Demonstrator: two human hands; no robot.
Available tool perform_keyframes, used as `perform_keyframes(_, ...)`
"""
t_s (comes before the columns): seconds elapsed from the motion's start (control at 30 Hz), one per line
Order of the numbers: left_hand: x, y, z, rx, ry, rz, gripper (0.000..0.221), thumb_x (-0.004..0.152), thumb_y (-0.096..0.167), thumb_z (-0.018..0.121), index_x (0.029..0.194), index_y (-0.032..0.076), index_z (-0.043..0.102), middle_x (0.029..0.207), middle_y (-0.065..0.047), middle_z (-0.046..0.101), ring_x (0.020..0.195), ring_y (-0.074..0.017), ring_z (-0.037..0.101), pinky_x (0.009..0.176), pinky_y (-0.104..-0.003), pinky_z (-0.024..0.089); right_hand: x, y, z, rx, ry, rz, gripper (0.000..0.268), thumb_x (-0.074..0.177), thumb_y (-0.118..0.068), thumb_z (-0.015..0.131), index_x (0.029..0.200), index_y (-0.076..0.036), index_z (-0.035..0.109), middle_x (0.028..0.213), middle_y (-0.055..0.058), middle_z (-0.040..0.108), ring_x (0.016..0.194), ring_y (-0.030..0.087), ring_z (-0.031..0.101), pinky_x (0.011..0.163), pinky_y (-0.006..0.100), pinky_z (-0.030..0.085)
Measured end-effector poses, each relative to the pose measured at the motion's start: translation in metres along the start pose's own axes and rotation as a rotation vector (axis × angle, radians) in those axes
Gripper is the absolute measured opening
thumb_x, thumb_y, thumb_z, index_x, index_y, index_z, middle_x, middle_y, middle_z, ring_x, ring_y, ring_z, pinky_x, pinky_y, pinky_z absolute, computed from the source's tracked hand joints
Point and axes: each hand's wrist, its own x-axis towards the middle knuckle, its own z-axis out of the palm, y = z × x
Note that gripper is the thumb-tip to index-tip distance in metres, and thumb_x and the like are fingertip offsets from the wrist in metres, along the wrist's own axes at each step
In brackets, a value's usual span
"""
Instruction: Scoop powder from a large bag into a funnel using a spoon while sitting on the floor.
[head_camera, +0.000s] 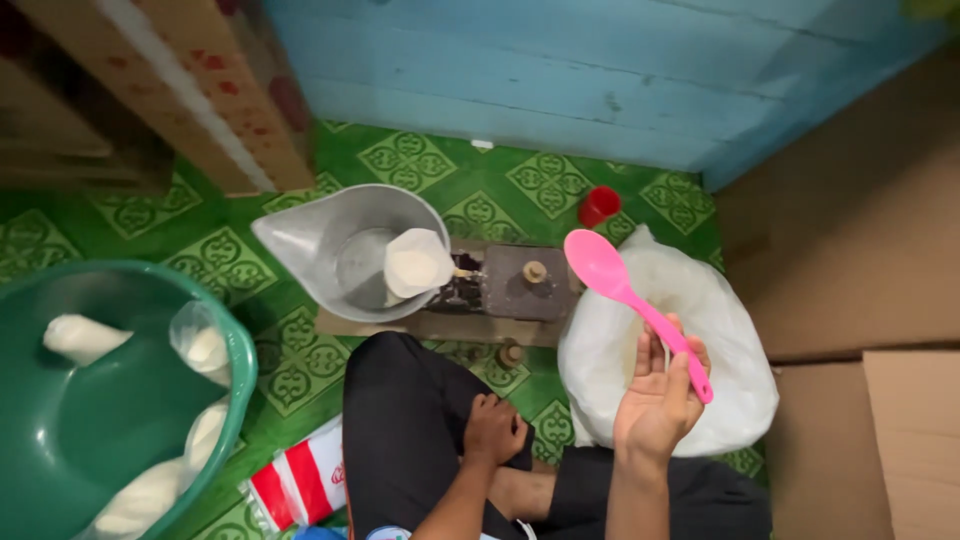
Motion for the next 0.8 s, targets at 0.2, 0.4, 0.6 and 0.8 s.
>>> perform_keyframes(0.2, 0.005, 0.005, -0.003, 0.043, -0.06, -0.032, 0.024, 0.08, 0.024, 0.057, 0.062, 0.01, 0.063, 0.064, -0.009, 0.058, 0.072, -0.0302, 0.053, 0.081, -0.047, 0.041, 0.025, -0.003, -0.069, -0.027, 0.208, -0.092, 0.021, 0.097, -0.019, 0.057, 0.118, -0.018, 0.056, 0.135, 0.015, 0.059, 0.116, 0.028, 0.063, 0.104, 0.032, 0.052)
perform_keyframes(0.4, 0.008, 0.01, -0.004, 0.155, -0.045, 0.006, 0.026, 0.079, 0.027, 0.057, 0.062, 0.009, 0.066, 0.064, -0.007, 0.061, 0.07, -0.0294, 0.053, 0.076, -0.046, 0.041, 0.046, 0.028, -0.15, -0.079, 0.405, -0.097, 0.025, 0.097, -0.012, 0.056, 0.122, -0.013, 0.051, 0.128, 0.013, 0.062, 0.111, 0.024, 0.065, 0.102, 0.033, 0.053)
perform_keyframes(0.6, 0.012, 0.018, -0.01, 0.188, -0.032, 0.005, 0.021, 0.076, 0.024, 0.058, 0.06, 0.011, 0.061, 0.064, -0.007, 0.057, 0.069, -0.0296, 0.053, 0.073, -0.046, 0.04, 0.063, 0.103, -0.229, -0.179, 0.517, -0.069, 0.021, 0.092, -0.003, 0.058, 0.112, -0.008, 0.06, 0.114, 0.01, 0.061, 0.108, 0.023, 0.062, 0.096, 0.032, 0.055)
perform_keyframes(0.8, 0.012, 0.018, -0.007, 0.239, -0.121, -0.022, 0.024, 0.079, 0.027, 0.055, 0.063, 0.011, 0.065, 0.066, -0.005, 0.059, 0.072, -0.027, 0.054, 0.078, -0.044, 0.04, 0.068, 0.143, -0.24, -0.36, 0.593, 0.072, 0.027, 0.083, -0.004, 0.07, 0.11, -0.007, 0.065, 0.101, 0.008, 0.068, 0.089, 0.014, 0.063, 0.076, 0.023, 0.053)
